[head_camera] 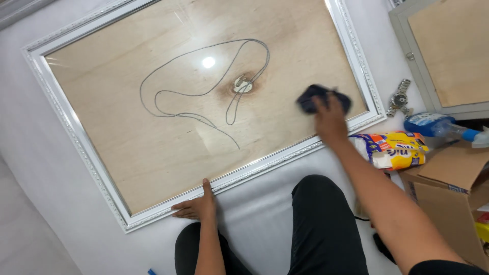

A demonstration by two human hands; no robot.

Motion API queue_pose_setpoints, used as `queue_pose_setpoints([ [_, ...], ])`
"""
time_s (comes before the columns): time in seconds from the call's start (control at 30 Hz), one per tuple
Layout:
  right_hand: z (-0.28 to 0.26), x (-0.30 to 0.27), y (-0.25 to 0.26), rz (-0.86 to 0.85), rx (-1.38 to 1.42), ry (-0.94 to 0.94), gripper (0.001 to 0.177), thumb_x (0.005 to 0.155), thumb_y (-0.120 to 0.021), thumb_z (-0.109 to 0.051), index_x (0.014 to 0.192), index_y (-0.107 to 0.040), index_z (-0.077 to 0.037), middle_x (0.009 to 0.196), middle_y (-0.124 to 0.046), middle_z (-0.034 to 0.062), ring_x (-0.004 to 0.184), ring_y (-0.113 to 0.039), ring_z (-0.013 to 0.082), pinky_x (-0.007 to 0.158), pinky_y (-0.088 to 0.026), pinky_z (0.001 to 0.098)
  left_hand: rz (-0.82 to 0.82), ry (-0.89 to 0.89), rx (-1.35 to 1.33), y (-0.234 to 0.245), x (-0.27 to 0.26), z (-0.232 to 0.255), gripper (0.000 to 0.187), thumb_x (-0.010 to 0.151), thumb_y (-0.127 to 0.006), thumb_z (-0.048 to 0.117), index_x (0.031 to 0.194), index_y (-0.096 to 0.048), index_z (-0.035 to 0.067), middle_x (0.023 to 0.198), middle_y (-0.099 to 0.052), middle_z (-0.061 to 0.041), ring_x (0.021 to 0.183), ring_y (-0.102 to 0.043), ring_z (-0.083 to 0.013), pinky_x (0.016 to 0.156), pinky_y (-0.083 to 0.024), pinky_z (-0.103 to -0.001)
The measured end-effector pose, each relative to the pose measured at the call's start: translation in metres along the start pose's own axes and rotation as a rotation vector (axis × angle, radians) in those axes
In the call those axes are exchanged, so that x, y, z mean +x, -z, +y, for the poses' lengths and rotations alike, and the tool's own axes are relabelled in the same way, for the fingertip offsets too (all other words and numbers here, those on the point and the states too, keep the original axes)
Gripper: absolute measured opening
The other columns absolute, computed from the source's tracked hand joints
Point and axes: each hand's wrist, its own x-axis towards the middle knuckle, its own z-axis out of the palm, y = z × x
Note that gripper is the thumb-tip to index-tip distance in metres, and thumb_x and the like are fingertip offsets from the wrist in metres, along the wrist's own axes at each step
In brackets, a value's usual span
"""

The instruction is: Cleaning a large picture frame using spray and a cloth

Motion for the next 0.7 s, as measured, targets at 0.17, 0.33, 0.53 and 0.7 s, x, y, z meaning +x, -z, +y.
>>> queue_pose_setpoints([
  [0.17,-0.014,0.007,-0.039,0.085,0.056,-0.434,0.055,0.104,-0.058,-0.013,0.158,-0.048,-0.011,0.152,-0.032,0.0396,0.143,-0.032,0.0567,0.118,-0.024,0.0645,0.021,0.037,0.111,0.034,0.015,0.027,0.148,0.066,-0.081,0.067,0.158,0.01,-0.004,0.162,0.017,-0.033,0.154,0.018,-0.043,0.127,0.007,-0.051],
  [0.33,-0.262,-0.07,-0.08,-0.031,0.225,0.007,0.06,0.088,-0.066,-0.019,0.148,-0.059,-0.024,0.156,-0.04,0.0293,0.145,-0.035,0.0546,0.112,-0.029,0.0698,0.024,0.062,0.137,0.083,0.069,0.02,0.144,0.066,-0.084,0.069,0.162,-0.001,0.001,0.162,0.005,-0.038,0.154,0.008,-0.0488,0.126,0.001,-0.054],
  [0.53,-0.379,-0.095,-0.099,-0.261,0.265,0.7,0.041,0.095,-0.058,-0.034,0.136,-0.063,-0.035,0.152,-0.051,0.0119,0.142,-0.046,0.0378,0.116,-0.039,0.0508,0.416,-0.359,0.377,0.09,0.144,-0.039,0.104,0.08,-0.066,0.076,0.146,-0.027,0.006,0.137,-0.03,-0.021,0.142,-0.023,-0.0456,0.118,-0.008,-0.062],
  [0.7,-0.413,-0.009,-0.119,-0.238,0.286,0.929,0.032,0.095,-0.062,-0.031,0.126,-0.069,-0.031,0.15,-0.054,0.0146,0.138,-0.052,0.038,0.115,-0.04,0.0501,0.288,-0.205,0.212,0.166,0.205,0.039,0.111,0.084,-0.067,0.071,0.156,-0.016,0.004,0.156,-0.009,-0.031,0.15,-0.003,-0.0517,0.122,-0.004,-0.064],
])
